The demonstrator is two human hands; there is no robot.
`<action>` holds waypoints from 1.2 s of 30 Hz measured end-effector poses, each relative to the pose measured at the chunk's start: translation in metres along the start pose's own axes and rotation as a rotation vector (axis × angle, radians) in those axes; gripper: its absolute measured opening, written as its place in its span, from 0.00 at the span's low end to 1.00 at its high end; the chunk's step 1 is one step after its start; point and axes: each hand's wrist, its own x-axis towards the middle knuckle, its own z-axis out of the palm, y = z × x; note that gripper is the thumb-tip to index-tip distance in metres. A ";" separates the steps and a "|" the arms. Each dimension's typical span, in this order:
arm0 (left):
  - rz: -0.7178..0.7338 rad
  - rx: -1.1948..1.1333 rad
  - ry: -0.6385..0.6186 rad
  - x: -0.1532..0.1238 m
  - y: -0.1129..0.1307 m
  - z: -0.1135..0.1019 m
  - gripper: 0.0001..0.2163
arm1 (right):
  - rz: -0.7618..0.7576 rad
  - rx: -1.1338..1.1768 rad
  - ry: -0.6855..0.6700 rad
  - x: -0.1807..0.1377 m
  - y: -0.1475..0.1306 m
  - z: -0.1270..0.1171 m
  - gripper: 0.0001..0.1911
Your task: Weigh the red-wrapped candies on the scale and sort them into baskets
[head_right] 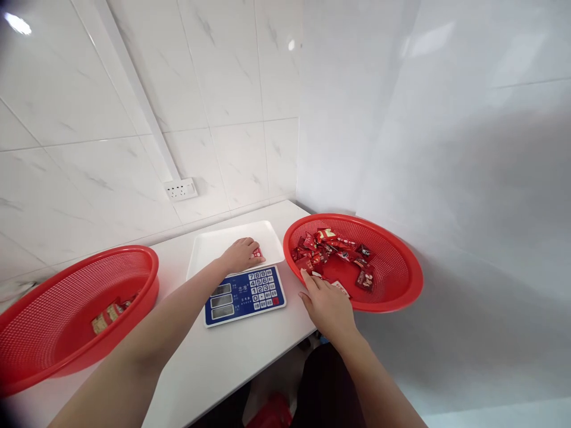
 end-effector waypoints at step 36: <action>-0.835 0.008 0.196 -0.201 -0.086 -0.062 0.26 | 0.016 0.008 0.030 0.000 -0.003 -0.005 0.23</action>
